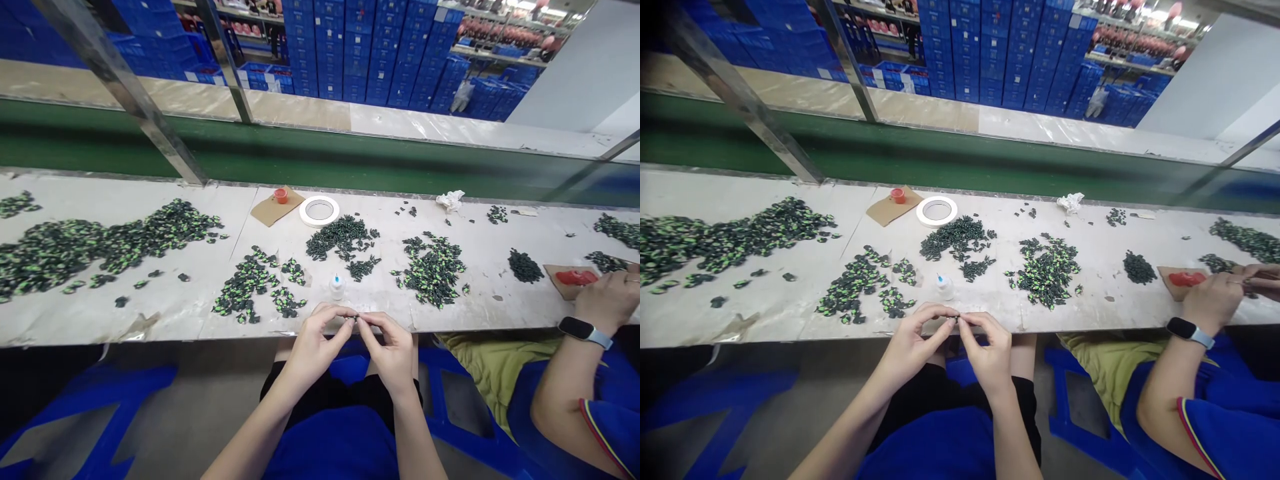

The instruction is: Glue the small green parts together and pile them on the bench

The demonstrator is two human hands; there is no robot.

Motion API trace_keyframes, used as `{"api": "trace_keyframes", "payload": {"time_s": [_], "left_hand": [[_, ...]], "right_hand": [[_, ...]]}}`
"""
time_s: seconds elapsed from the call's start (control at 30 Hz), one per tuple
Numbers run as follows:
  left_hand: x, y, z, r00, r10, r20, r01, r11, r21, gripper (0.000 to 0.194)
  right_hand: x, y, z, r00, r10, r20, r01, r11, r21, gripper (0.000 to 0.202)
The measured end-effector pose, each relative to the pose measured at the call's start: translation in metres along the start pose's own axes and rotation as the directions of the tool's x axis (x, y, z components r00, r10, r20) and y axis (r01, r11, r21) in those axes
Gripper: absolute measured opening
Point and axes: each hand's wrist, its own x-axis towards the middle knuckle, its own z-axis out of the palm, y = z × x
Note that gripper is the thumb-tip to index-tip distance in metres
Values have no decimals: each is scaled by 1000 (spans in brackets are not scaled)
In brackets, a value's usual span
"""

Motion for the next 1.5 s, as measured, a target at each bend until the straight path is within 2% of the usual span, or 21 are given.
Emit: {"api": "trace_keyframes", "payload": {"time_s": [0.13,0.27,0.43,0.67,0.77,0.9,1.03,1.17,1.27,1.37,1.5], "left_hand": [[5,3,-7,992,57,111,-57,998,-3,11],[8,6,-11,988,47,145,-47,999,-7,12],[3,11,-9,993,61,103,-61,998,-7,8],[-8,15,2,993,112,-47,-111,993,41,7],[-9,12,4,991,121,-57,-119,992,40,8],[-4,9,-1,982,182,53,-183,983,16,12],[1,5,-5,946,295,133,-308,947,88,18],[2,0,-5,935,340,105,-355,902,243,18],[2,-1,-5,932,346,106,-362,884,295,16],[3,1,-5,926,355,130,-378,883,279,16],[3,0,-2,929,355,102,-369,906,206,14]], "right_hand": [[3,0,-6,998,51,31,-53,995,81,14],[5,2,-8,1000,-1,17,0,994,109,25],[3,3,-8,997,-75,-17,77,991,112,24],[1,3,-2,997,-51,-65,59,989,132,17],[2,4,-2,997,-29,-66,39,988,148,18],[3,6,-7,999,29,-31,-21,975,220,23],[4,6,-12,993,108,45,-117,954,276,30],[4,5,-14,982,165,90,-185,935,304,29],[4,5,-14,975,202,95,-222,921,320,28],[4,7,-13,969,233,80,-247,912,328,28],[4,11,-9,972,233,41,-233,911,339,27]]}}
